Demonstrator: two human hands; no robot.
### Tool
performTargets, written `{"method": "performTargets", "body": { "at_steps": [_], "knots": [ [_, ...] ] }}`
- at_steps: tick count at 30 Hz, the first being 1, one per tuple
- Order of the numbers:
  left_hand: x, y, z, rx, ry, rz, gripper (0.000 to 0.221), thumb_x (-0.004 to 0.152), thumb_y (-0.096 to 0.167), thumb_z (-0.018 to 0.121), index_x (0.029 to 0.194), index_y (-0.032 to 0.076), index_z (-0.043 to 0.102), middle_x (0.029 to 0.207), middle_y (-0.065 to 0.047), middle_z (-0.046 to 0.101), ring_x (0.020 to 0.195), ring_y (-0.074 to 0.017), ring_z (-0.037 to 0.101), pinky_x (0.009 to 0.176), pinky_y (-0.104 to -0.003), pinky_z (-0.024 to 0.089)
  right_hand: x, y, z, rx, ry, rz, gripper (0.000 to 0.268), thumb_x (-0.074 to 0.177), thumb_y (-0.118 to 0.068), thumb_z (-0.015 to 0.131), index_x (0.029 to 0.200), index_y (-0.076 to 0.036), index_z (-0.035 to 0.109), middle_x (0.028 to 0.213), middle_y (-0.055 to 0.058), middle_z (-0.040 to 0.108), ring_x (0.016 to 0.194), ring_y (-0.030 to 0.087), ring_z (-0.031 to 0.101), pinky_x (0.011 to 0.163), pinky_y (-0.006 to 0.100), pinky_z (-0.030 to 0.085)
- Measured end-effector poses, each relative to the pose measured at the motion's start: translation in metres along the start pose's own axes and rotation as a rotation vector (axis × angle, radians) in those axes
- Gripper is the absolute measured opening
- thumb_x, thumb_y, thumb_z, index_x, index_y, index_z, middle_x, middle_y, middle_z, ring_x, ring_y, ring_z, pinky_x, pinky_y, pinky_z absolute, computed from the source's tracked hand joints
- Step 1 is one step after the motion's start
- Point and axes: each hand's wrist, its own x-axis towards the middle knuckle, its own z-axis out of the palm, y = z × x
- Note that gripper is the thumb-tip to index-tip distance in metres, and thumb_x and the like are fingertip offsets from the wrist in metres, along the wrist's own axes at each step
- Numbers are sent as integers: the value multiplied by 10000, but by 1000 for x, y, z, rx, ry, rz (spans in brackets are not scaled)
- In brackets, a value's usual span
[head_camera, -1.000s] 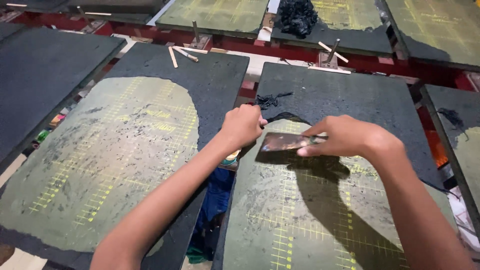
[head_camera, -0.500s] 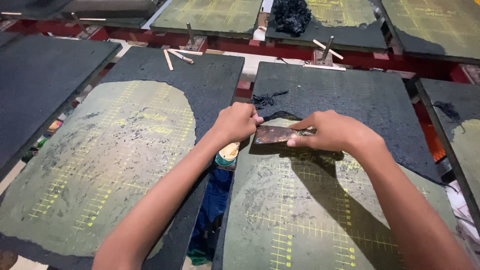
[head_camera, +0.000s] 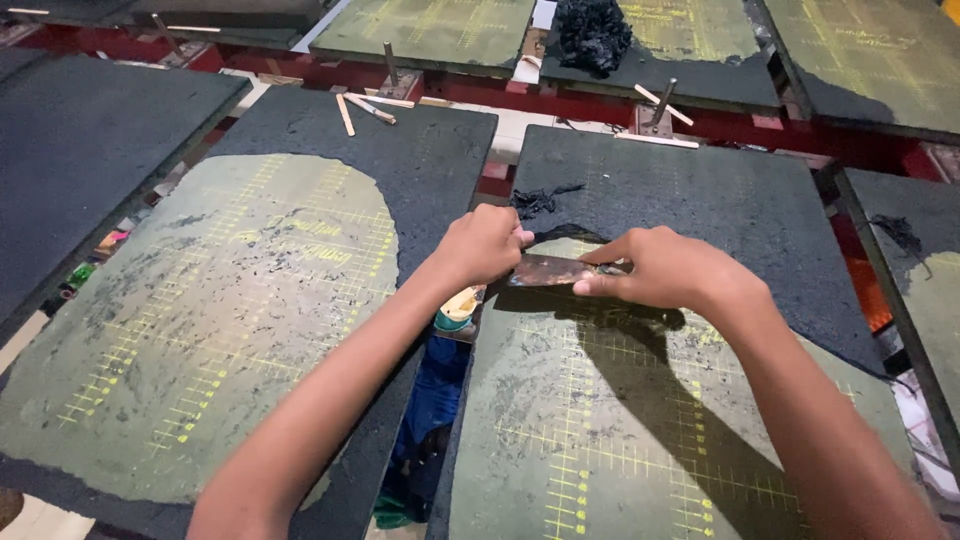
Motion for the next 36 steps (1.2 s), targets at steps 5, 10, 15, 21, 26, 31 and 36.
{"method": "performTargets", "body": {
  "at_steps": [5, 10, 15, 21, 26, 31, 36],
  "knots": [
    [-6, 4, -2, -29, 1, -24, 303, 965, 307, 578, 932, 44, 726, 889, -224, 746, 952, -493, 719, 843, -572, 541, 17, 34, -3, 4, 53, 46, 603, 895, -634, 611, 1392, -299, 680, 1428, 71, 676, 1331, 375, 619, 1077, 559, 524],
    [-1, 5, -5, -45, -74, -58, 468, 1083, 276, 548, 684, 96, 382, 669, -145, 538, 610, -349, 512, 615, -432, 389, 1, 22, -16, 104, -3, 188, 683, 854, -607, 636, 1432, -243, 648, 1476, 24, 634, 1334, 282, 629, 1063, 470, 533],
    [-2, 7, -12, -78, -86, -34, 536, 1074, 264, 577, 626, 144, 308, 563, -53, 408, 521, -236, 368, 571, -382, 336, -2, -9, -7, -14, -60, 43, 607, 889, -607, 610, 1437, -347, 632, 1417, 20, 672, 1229, 263, 686, 949, 466, 578],
    [-1, -2, -7, -141, -71, 42, 611, 1081, 236, 573, 566, 164, 252, 471, -5, 298, 452, -173, 242, 527, -328, 275, -5, 3, -12, 69, -30, 128, 565, 888, -566, 635, 1431, -414, 640, 1500, -3, 606, 1318, 259, 637, 994, 458, 564],
    [-9, 0, -15, -193, -50, 28, 577, 1067, 261, 560, 571, 186, 273, 491, 8, 278, 467, -155, 228, 549, -327, 284, 14, 46, -13, 117, -20, 127, 692, 829, -562, 692, 1446, -252, 640, 1525, 15, 590, 1387, 285, 585, 1119, 478, 486],
    [-11, 6, -9, -191, -6, -87, 432, 1056, 430, 472, 710, 172, 448, 646, -7, 512, 576, -189, 450, 599, -392, 363, -5, 48, -24, 246, -124, 206, 584, 871, -409, 731, 1429, -241, 693, 1559, 7, 580, 1227, 361, 719, 1021, 458, 580],
    [-10, 9, 14, 204, 523, 165, 762, 931, 786, 355, 1005, 66, 592, 882, -108, 632, 538, -259, 596, 417, -361, 450, -12, 41, -28, 126, -117, 215, 578, 888, -431, 737, 1445, -293, 665, 1541, 16, 586, 1338, 312, 637, 1080, 471, 536]
  ]
}}
